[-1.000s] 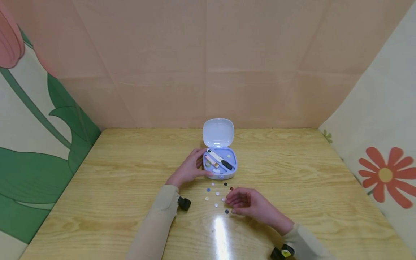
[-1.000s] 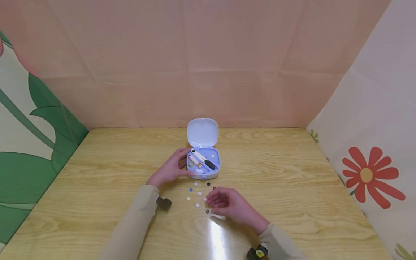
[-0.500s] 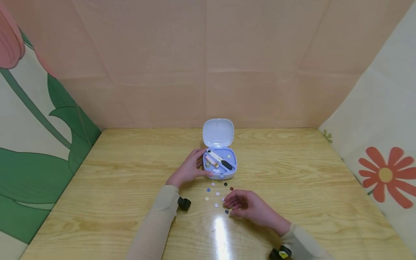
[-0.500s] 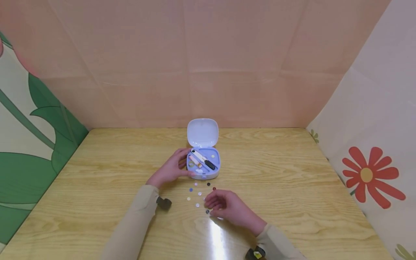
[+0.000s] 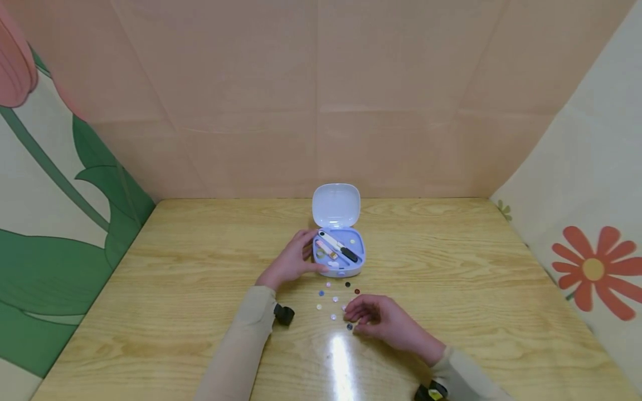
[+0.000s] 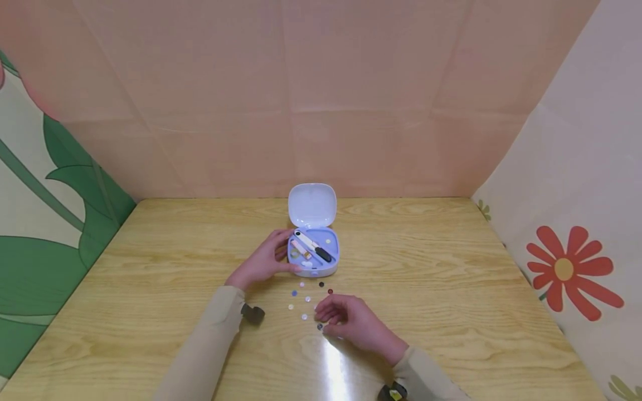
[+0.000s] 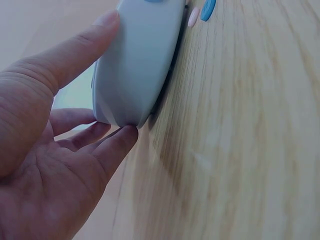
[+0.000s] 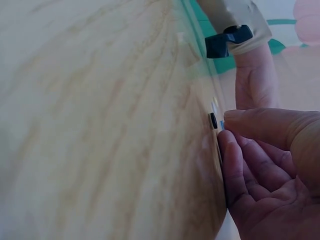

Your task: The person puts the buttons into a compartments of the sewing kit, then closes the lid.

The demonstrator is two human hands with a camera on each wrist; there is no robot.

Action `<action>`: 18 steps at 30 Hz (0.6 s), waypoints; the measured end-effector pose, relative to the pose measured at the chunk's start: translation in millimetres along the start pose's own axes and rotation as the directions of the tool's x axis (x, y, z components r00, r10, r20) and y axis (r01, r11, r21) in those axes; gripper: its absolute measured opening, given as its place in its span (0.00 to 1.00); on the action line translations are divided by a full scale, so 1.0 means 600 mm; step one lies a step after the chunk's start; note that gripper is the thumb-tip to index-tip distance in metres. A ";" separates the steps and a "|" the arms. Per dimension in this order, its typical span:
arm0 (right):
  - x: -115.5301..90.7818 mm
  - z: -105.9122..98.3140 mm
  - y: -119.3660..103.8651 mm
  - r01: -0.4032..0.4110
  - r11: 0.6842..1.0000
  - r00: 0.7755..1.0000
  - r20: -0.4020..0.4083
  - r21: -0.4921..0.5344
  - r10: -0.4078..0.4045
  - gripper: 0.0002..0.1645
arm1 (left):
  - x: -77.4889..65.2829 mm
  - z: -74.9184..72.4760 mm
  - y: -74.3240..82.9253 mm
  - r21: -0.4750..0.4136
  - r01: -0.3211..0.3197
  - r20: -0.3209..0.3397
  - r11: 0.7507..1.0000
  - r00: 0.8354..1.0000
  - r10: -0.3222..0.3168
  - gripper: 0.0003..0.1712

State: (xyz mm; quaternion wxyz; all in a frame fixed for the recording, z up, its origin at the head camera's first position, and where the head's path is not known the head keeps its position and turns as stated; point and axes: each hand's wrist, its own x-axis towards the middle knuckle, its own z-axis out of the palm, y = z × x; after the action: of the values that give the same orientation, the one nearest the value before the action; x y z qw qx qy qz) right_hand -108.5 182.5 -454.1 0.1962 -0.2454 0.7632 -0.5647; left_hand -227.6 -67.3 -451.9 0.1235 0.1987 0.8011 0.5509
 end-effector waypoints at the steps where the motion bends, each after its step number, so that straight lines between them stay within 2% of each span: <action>1: 0.000 0.001 0.000 0.000 1.000 1.000 -0.003 -0.008 0.000 0.20 | 0.000 0.000 -0.001 -0.003 -0.002 0.001 1.000 1.000 0.002 0.56; 8: 0.002 0.005 -0.005 -0.033 0.997 0.999 -0.023 -0.076 0.031 0.17 | 0.000 0.000 0.001 -0.011 -0.001 0.005 1.000 1.000 0.001 0.56; 18: 0.005 0.006 -0.002 -0.034 0.997 0.999 -0.026 -0.076 0.032 0.17 | -0.001 0.000 0.001 -0.012 0.004 0.003 1.000 1.000 -0.004 0.56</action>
State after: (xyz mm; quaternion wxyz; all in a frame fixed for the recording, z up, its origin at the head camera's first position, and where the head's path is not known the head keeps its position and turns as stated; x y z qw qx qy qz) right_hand -108.5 177.6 -454.0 0.1865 -0.2332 0.7906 -0.5346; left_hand -227.2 -67.1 -451.4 0.1270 0.1971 0.7979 0.5553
